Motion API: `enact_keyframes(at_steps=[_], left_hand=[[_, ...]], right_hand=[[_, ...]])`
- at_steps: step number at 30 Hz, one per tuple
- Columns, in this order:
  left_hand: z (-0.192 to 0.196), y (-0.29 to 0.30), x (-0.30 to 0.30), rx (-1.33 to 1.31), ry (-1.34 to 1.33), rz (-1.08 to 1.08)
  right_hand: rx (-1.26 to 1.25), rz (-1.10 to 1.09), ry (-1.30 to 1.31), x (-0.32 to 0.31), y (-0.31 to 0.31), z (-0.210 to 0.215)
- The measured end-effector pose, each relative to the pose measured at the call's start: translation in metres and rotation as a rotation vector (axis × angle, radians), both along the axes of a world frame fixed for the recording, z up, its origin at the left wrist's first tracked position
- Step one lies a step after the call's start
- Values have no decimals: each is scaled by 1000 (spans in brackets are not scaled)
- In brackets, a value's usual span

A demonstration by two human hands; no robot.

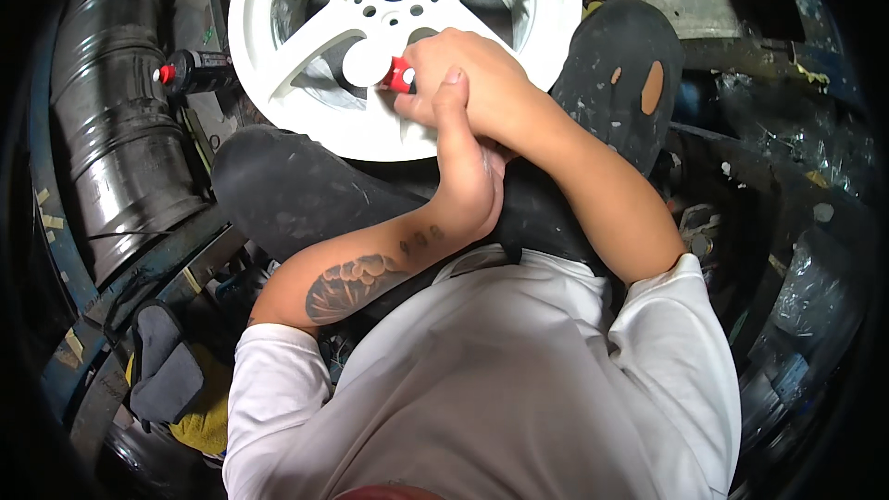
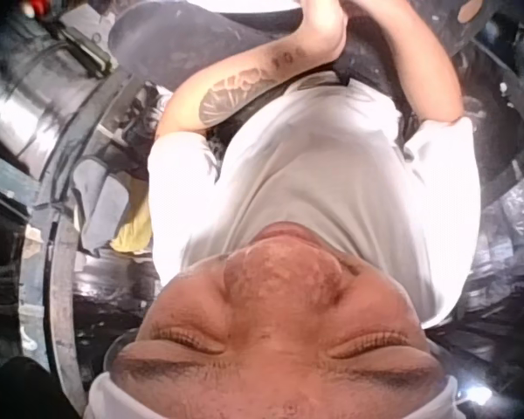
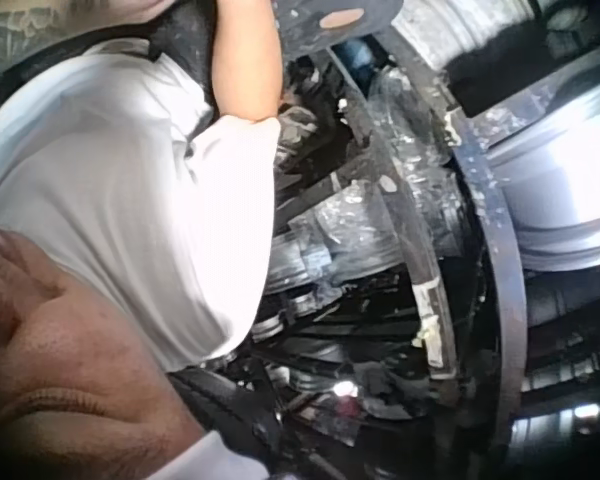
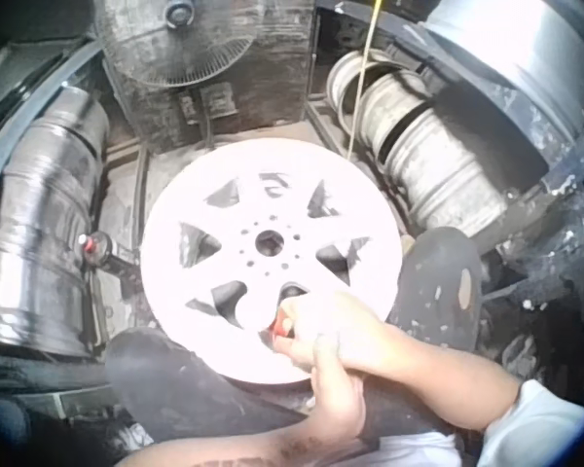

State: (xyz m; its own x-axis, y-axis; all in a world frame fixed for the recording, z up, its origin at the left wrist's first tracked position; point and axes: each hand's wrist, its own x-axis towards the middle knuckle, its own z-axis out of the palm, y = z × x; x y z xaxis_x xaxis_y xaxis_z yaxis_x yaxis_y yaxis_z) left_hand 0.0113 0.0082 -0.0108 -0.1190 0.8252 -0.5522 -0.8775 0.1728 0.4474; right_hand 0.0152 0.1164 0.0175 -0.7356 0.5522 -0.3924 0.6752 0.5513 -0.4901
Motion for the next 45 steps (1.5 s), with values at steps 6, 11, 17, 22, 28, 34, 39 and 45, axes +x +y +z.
enact_keyframes(at_steps=[6, 11, 17, 22, 28, 34, 39, 45], left_hand=[[-2, 20, -14, -7, 93, -129], [9, 40, -27, -35, 170, -262], [20, -4, -8, 62, -67, -30], [16, -15, 0, 71, -67, -22], [9, 25, -17, -40, 37, -143], [21, 2, -5, -111, -60, -54], [24, -25, 0, -66, -152, -62], [21, -17, -12, 6, -118, -60]], right_hand=[[9, -72, 85, -3, 18, -16], [43, -135, 13, -5, 37, -18], [-104, 115, 41, 0, 2, -5], [-87, 108, -6, 4, -8, 2], [2, -140, 48, -4, 24, -5], [-59, 62, 54, -1, 7, -1], [-82, 141, -16, -4, -19, 16], [-30, 149, 26, -13, -13, 10]])
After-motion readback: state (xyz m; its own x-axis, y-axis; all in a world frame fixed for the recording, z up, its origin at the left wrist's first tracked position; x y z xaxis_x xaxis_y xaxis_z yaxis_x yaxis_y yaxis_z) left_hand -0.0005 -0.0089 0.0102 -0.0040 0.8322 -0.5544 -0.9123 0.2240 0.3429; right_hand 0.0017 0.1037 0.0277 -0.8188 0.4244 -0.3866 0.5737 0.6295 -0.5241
